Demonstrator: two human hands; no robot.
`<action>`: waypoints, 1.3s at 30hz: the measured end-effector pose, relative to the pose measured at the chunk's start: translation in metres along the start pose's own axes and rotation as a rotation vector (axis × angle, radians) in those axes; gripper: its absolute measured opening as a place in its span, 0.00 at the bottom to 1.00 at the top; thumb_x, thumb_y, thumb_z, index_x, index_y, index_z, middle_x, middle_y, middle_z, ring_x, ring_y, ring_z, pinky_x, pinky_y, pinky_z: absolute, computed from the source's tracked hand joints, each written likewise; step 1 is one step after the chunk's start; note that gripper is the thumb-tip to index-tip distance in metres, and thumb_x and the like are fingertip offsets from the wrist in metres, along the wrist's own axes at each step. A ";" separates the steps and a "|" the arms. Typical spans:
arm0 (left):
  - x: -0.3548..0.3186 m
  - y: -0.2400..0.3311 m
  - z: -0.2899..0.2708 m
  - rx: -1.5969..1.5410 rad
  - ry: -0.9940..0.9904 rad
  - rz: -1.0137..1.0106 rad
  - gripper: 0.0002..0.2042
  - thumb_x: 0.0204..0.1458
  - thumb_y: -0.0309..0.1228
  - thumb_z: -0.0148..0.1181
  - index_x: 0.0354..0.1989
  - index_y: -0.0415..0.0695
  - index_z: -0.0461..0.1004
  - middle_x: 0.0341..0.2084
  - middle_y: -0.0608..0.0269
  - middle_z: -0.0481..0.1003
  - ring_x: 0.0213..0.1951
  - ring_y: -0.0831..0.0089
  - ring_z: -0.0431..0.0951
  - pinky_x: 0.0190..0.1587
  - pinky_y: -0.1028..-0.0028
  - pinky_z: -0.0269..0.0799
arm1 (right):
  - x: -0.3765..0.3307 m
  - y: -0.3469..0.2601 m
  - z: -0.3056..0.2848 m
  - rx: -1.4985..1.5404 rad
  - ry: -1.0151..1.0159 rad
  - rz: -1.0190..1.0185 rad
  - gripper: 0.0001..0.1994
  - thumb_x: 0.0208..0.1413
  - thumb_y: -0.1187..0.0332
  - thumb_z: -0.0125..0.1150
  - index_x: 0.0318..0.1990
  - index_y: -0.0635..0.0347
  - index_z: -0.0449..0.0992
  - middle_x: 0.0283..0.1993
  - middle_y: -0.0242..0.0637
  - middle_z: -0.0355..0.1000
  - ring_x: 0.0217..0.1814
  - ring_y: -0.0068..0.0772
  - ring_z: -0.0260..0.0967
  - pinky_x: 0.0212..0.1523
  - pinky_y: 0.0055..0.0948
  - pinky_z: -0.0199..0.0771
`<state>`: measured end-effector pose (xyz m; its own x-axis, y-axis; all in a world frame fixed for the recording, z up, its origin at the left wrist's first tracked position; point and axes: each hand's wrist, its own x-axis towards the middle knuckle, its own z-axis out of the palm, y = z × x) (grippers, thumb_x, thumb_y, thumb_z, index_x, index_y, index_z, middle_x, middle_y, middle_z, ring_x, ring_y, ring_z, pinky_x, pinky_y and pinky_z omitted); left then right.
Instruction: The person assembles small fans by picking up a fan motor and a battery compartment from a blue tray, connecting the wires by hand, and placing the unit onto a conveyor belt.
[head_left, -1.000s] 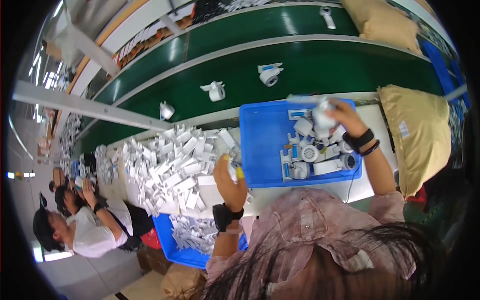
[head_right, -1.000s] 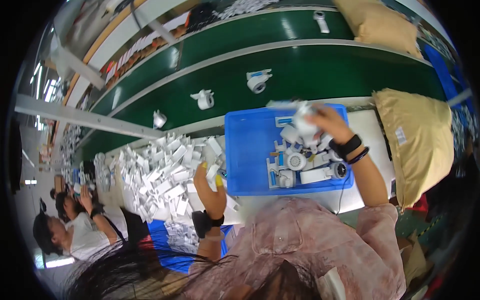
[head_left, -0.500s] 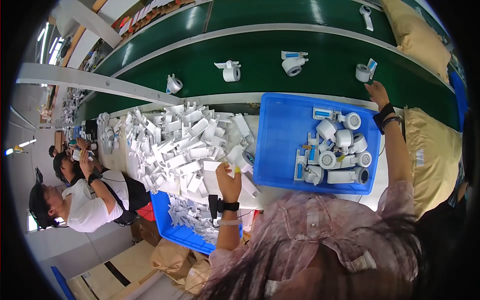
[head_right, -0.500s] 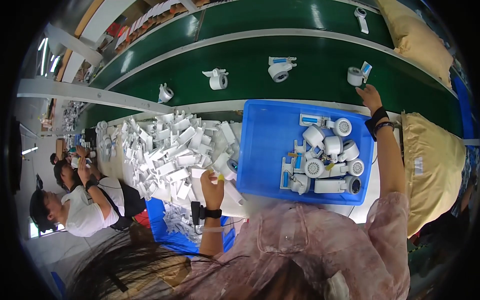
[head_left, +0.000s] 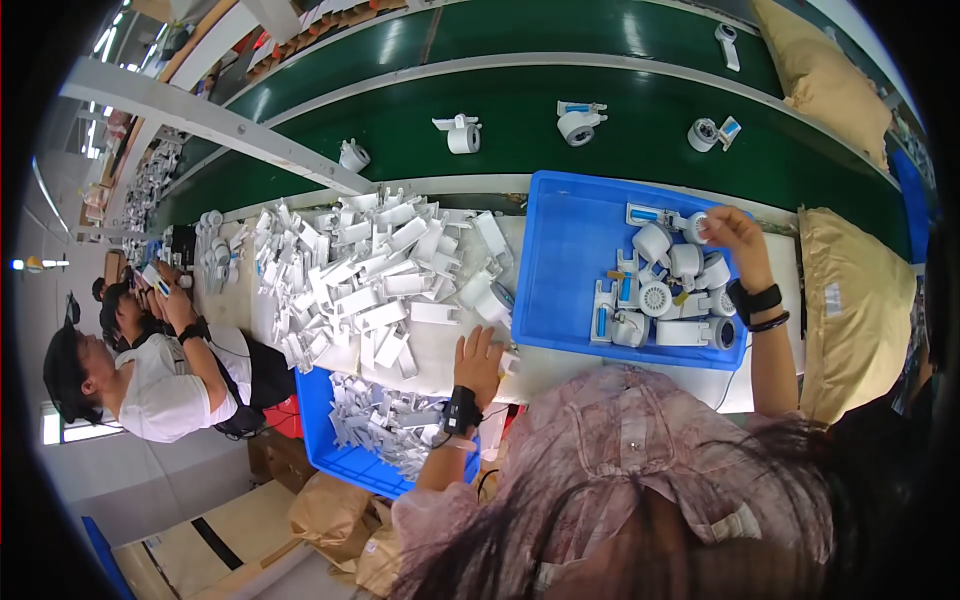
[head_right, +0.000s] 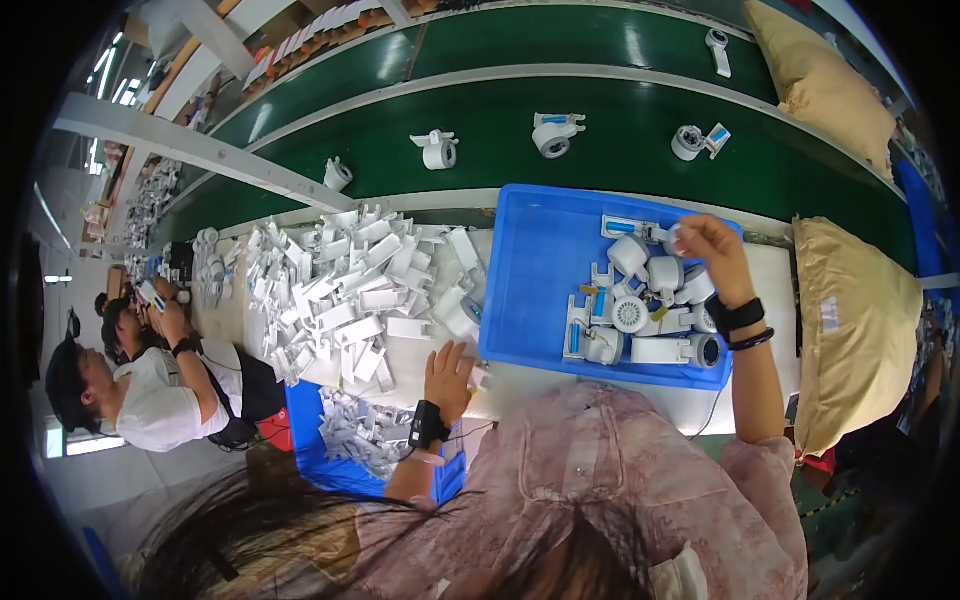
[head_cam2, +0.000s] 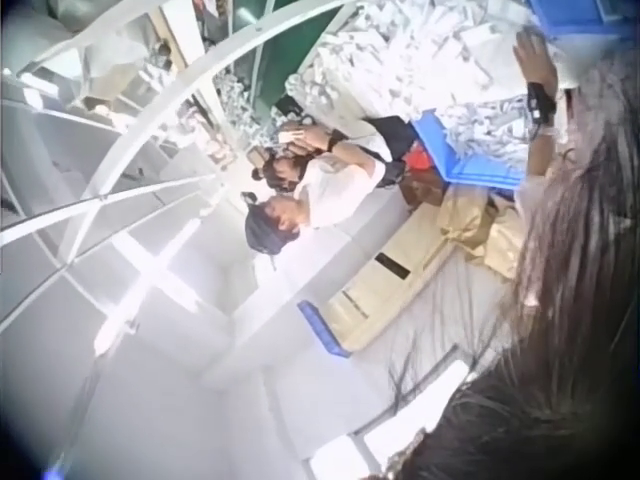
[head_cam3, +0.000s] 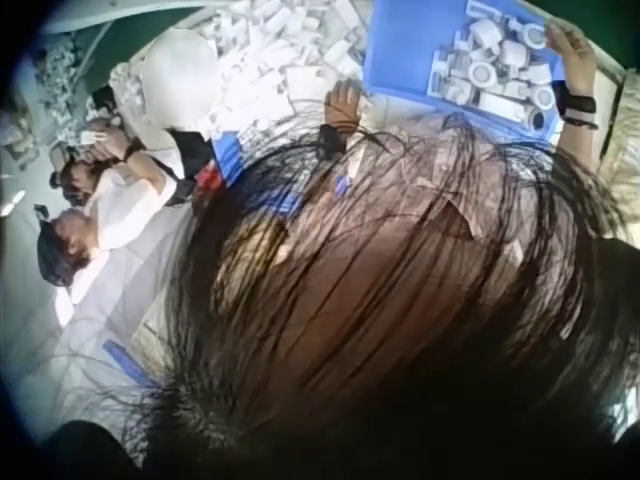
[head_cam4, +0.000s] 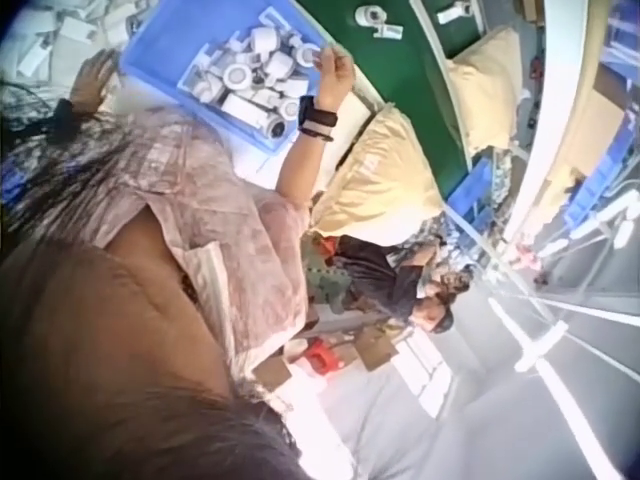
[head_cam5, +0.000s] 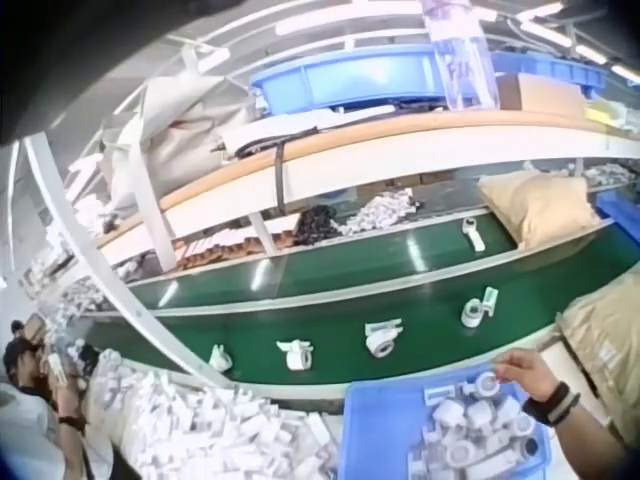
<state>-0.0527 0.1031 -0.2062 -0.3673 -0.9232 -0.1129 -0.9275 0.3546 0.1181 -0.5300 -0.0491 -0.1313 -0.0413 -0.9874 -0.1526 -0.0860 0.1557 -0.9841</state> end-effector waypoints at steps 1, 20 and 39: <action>0.002 -0.002 -0.009 -0.001 0.005 0.001 0.24 0.38 0.26 0.61 0.50 0.45 0.70 0.58 0.52 0.63 0.63 0.55 0.57 0.65 0.52 0.49 | -0.006 -0.001 0.010 0.007 -0.074 -0.001 0.10 0.60 0.68 0.57 0.45 0.62 0.74 0.39 0.33 0.75 0.39 0.22 0.73 0.41 0.22 0.72; 0.006 -0.004 -0.075 -1.454 0.042 -0.406 0.17 0.49 0.18 0.51 0.50 0.35 0.67 0.37 0.59 0.73 0.37 0.71 0.75 0.37 0.72 0.74 | -0.072 -0.018 0.201 -0.185 -0.693 -0.212 0.11 0.59 0.67 0.58 0.46 0.63 0.75 0.41 0.37 0.75 0.41 0.27 0.73 0.43 0.25 0.72; 0.035 0.091 -0.131 -3.037 -0.586 0.642 0.19 0.51 0.43 0.62 0.28 0.45 0.58 0.10 0.69 0.62 0.08 0.78 0.63 0.08 0.79 0.66 | -0.133 -0.091 0.175 -0.167 -0.853 -0.483 0.11 0.57 0.61 0.61 0.37 0.59 0.76 0.35 0.38 0.74 0.32 0.36 0.72 0.30 0.29 0.69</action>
<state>-0.1410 0.0833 -0.0702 -0.6120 -0.7166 0.3346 0.7355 -0.6712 -0.0923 -0.3425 0.0635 -0.0370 0.7594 -0.6246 0.1823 -0.0465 -0.3316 -0.9423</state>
